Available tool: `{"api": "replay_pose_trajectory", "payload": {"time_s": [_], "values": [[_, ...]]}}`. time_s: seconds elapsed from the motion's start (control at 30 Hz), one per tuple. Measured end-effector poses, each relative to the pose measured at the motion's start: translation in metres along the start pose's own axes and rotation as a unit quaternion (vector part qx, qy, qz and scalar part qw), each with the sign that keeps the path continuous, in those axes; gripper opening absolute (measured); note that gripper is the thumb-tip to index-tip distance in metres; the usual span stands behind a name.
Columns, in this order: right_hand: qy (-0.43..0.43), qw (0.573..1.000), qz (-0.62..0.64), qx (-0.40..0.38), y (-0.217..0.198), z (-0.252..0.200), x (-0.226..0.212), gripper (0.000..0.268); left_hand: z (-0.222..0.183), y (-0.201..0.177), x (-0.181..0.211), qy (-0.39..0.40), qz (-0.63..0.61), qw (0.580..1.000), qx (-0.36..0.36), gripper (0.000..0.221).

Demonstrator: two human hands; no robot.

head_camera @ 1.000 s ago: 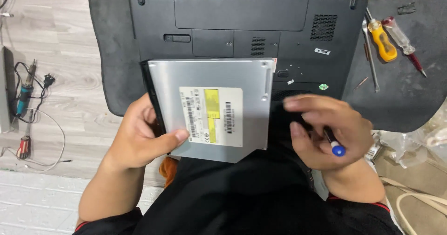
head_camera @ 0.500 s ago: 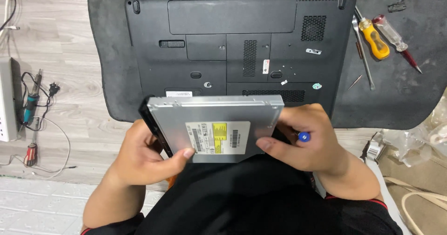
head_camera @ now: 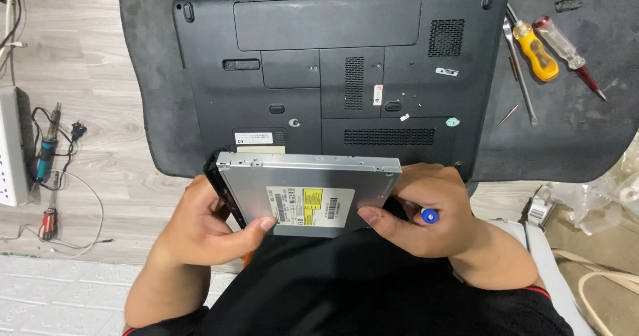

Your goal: Disassembling a laptop optical drive using a screwdriver to access and repair the internal mechanism.

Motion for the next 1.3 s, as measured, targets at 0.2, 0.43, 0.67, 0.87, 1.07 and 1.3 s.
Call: {"api": "replay_pose_trajectory", "payload": {"time_s": [0.2,0.43,0.67,0.87,1.07,1.3], "values": [[0.007,0.999,0.012,0.031,0.006,-0.006,0.011,0.046,0.002,-0.003,-0.003,-0.016,0.027,1.000,0.005,0.022],[0.044,0.999,-0.019,0.016,0.013,-0.012,0.026,0.039,0.012,-0.001,0.002,-0.067,0.061,0.995,0.042,0.046],[0.176,0.981,0.024,-0.078,0.025,-0.017,0.061,0.021,0.013,-0.002,0.007,-0.051,0.097,0.993,0.050,0.043],[0.188,0.976,-0.046,-0.105,0.028,-0.023,0.073,0.046,0.012,0.002,0.009,-0.047,0.168,0.985,0.005,0.041],[0.195,0.972,-0.043,-0.124,0.032,-0.025,0.073,0.034,0.010,0.008,0.005,-0.067,0.138,0.986,-0.067,0.039],[0.188,0.973,-0.050,-0.122,0.032,-0.031,0.070,0.040,0.010,0.011,0.004,-0.066,0.089,0.990,-0.091,0.044]]}}
Point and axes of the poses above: each hand's wrist, its own z-axis towards the middle knuckle, its own y-axis out of the palm, x = y × z, the point moved 8 cm from there along z, towards the middle knuckle, and after that the axes turned 1 degree about -z, right-handed, at the moved point
